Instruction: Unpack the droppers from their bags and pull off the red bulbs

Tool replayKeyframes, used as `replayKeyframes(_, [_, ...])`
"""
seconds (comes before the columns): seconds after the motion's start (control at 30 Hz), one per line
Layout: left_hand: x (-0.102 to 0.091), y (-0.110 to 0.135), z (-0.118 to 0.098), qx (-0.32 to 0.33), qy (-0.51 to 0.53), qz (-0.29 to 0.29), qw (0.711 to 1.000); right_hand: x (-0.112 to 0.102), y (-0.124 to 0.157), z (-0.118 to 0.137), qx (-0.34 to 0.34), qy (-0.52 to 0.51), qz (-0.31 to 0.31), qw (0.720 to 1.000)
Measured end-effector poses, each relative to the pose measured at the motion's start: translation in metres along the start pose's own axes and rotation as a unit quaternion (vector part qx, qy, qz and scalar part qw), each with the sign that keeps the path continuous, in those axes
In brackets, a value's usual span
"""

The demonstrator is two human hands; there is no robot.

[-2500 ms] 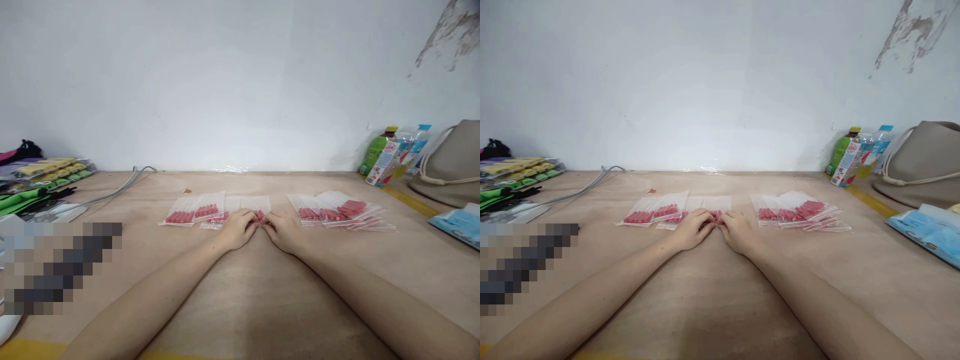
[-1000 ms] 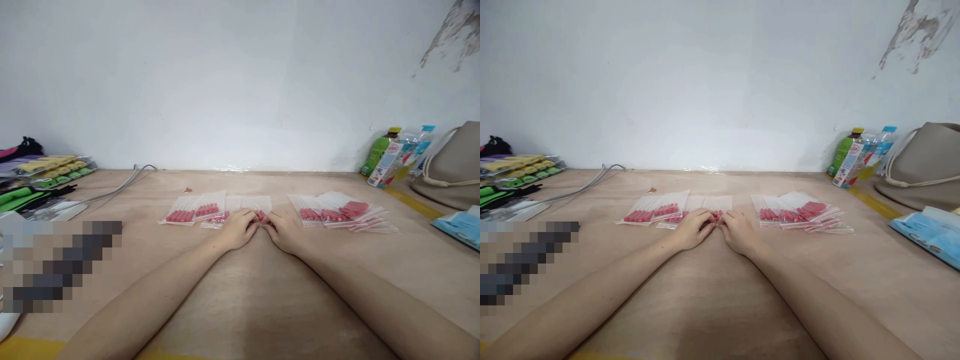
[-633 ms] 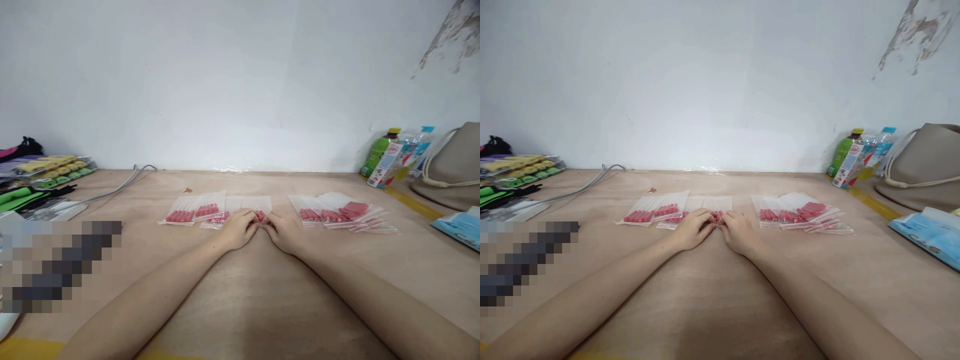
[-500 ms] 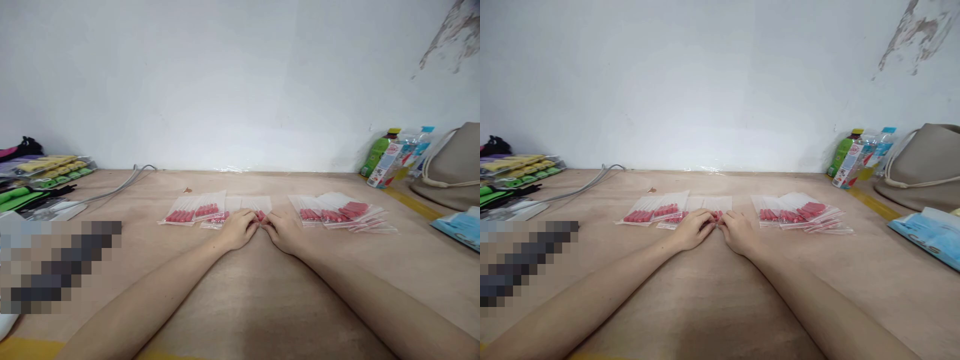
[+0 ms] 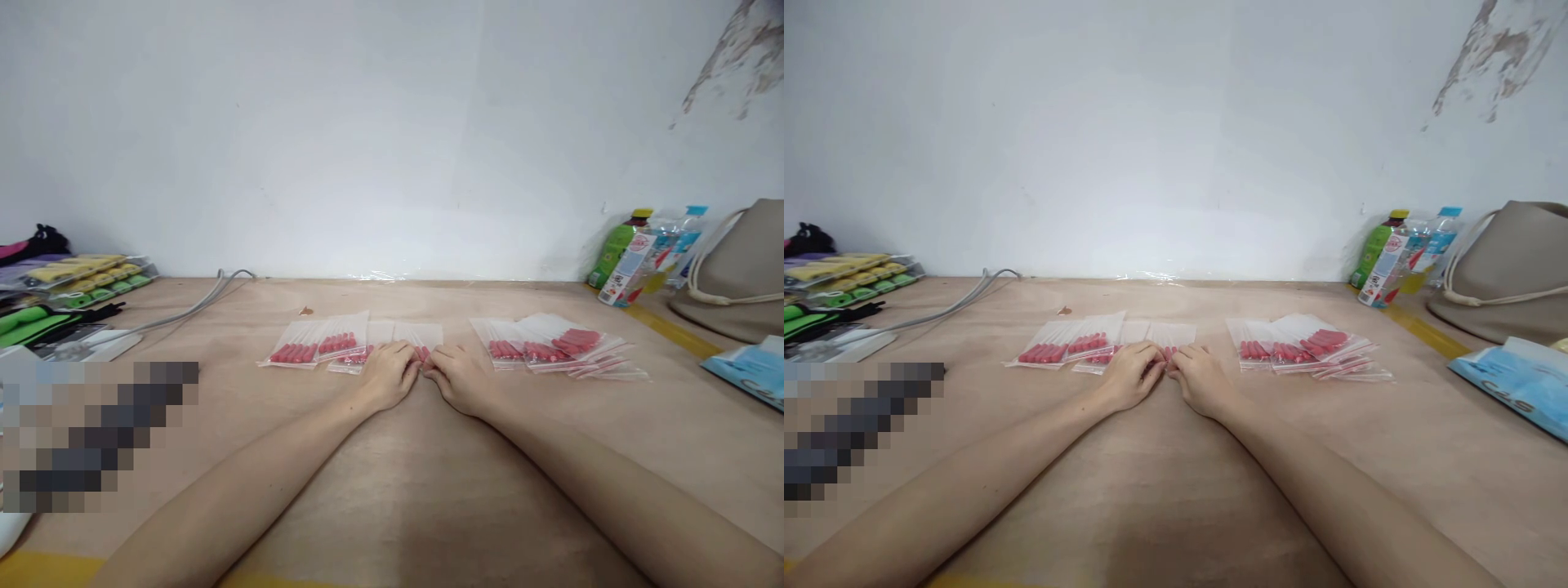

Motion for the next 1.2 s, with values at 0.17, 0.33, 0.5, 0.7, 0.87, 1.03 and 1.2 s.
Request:
replayKeyframes(0.17, [-0.003, -0.001, 0.005, -0.024, 0.008, -0.016, 1.000, 0.000, 0.002, 0.012, -0.045, 0.015, 0.005, 0.999])
replayKeyframes(0.33, [-0.009, 0.001, 0.011, -0.050, 0.030, -0.054, 0.997, -0.007, 0.005, 0.016, -0.050, -0.038, -0.012, 0.998])
replayKeyframes(0.5, [-0.019, 0.004, 0.018, -0.076, 0.046, -0.116, 0.989, -0.015, 0.009, 0.014, -0.025, -0.049, -0.040, 0.998])
replayKeyframes(0.7, [-0.022, 0.003, 0.016, -0.052, 0.074, -0.106, 0.990, -0.018, 0.010, 0.004, 0.035, -0.041, -0.062, 0.997])
replayKeyframes(0.87, [-0.015, 0.003, 0.022, -0.074, 0.048, -0.068, 0.994, -0.019, 0.012, -0.019, 0.115, -0.043, -0.090, 0.988])
replayKeyframes(1.03, [-0.006, 0.003, 0.028, -0.080, 0.015, -0.025, 0.996, -0.022, 0.017, -0.040, 0.181, -0.003, -0.111, 0.977])
replayKeyframes(1.2, [-0.003, 0.003, 0.039, -0.088, -0.025, -0.002, 0.996, -0.024, 0.024, -0.054, 0.251, 0.060, -0.090, 0.962])
Point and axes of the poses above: each hand's wrist, its own y-axis away from the middle knuckle, its own x-axis out of the palm, z = x × y, the point moved 9 cm from there along -y, towards the middle knuckle
